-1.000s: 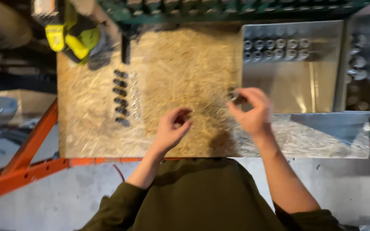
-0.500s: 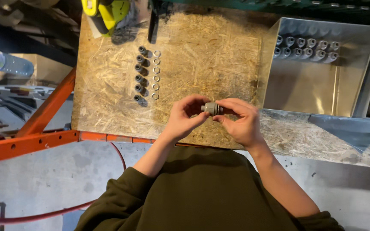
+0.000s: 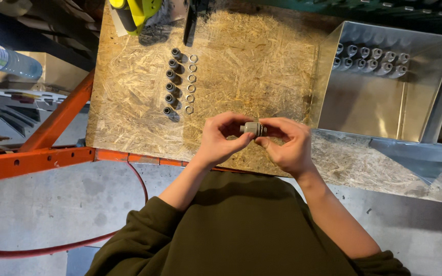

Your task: The person repeatedly picks small metal cylindrical parts and washers from a metal tray, unscrews them by hand, and places the separated components on the workbench. The process is repeated for multiple units throughout the clip.

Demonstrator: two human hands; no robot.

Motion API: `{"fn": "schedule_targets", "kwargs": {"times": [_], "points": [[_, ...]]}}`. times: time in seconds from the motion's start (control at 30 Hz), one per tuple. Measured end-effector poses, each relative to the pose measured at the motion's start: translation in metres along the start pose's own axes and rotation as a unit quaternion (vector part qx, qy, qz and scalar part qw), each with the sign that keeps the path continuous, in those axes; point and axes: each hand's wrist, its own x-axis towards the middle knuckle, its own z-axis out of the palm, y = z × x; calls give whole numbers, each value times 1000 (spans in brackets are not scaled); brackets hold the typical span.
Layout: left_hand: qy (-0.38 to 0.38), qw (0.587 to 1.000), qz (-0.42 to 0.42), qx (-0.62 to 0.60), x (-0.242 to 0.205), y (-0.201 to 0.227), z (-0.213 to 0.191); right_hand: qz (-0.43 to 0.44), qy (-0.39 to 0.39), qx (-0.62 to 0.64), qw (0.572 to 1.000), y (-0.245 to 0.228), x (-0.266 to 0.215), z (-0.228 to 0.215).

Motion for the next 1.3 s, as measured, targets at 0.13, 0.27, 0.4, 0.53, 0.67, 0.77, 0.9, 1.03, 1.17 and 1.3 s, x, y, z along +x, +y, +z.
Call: {"fn": "schedule_targets", "kwargs": {"times": [0.13, 0.27, 0.4, 0.53, 0.67, 0.77, 0.9, 1.03, 1.17, 1.3], "points": [[-1, 1000, -9, 2, -1, -3, 0, 47, -16, 45, 998, -6, 1, -4], [6, 1000, -18, -6, -5, -9, 1, -32, -12, -27, 999, -4, 3, -8], [14, 999, -36, -18, -8, -14, 5, -111, -1, -111, 988, -4, 1, -9], [14, 999, -41, -26, -10, -13, 4, -131, 13, -125, 983, -2, -2, -9], [11, 999, -41, -22, -8, -8, 1, -101, -22, -97, 990, -11, 3, -13], [9, 999, -43, -18, -7, -4, 1, 31, -49, 65, 996, -12, 3, -14], [-2, 1000, -29, 4, -6, 1, 3, 57, -69, 90, 992, -11, 7, -20], [5, 999, -34, 0, -9, -3, 4, -15, -52, 25, 998, -21, 11, -18], [21, 998, -50, -33, -10, -25, 4, -79, -40, -51, 995, -32, 12, -15], [30, 996, -57, -67, -7, -24, 4, -114, -28, -63, 991, -44, 16, -10]]}}
